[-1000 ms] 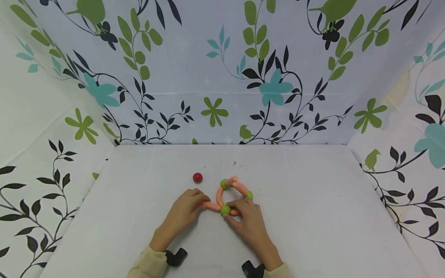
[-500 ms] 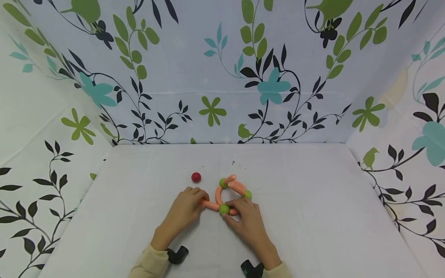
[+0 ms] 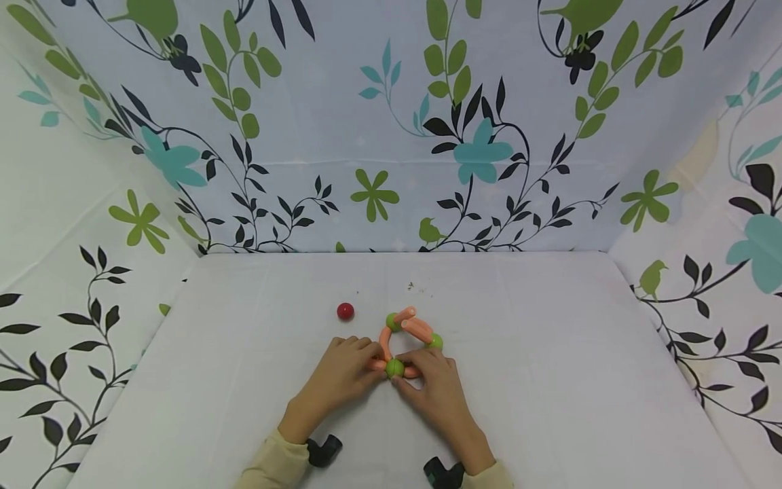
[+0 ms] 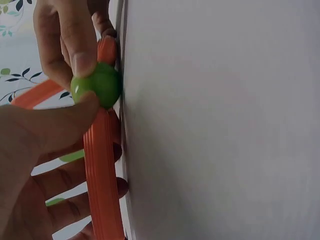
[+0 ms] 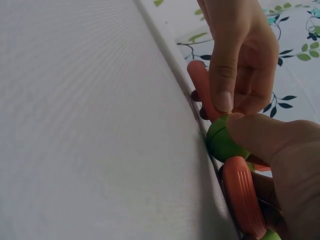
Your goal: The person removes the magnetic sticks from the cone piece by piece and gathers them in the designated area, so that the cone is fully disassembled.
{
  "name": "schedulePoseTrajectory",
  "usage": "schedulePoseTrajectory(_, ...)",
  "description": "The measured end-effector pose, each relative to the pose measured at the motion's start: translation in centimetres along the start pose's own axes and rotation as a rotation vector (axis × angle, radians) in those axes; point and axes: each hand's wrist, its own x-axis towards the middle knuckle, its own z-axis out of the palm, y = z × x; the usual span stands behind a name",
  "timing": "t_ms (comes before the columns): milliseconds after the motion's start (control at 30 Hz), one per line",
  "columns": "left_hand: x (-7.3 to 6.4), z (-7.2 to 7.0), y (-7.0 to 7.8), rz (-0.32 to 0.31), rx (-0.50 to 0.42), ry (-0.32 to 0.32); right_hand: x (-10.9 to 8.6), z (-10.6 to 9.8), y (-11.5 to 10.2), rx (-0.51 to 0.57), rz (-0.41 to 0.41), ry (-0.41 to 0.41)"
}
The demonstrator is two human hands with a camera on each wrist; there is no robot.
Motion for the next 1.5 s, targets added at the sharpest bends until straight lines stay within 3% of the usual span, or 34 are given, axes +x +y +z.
schedulePoseTrajectory(333,0.0,-0.3,0.6,0.004,0.011,-0.016,0.1,-0.2,-0.3,-0.026,-0.022,0.017)
schedulePoseTrajectory(600,-0.1,-0.1,0.6,0.018,0.015,0.025,0.1,-0.4,-0.5,-0.014,-0.012,0.005)
schedulePoseTrajectory(800,-0.1,-0.2,0.9,-0.004,0.008,0.006,0.1,-0.4,-0.5,-0.008,-0.004,0.005)
schedulePoseTrajectory(1300,-0.3,0.5,1.7,-0.029,0.018,0.079,0.0,-0.1,-0.4,-0.015,-0.019,0.032)
schedulePoseTrajectory(1500,-0.4,0.7,1.9,-0.052,0.047,0.064,0.0,-0.1,-0.4,-0.023,-0.021,0.033)
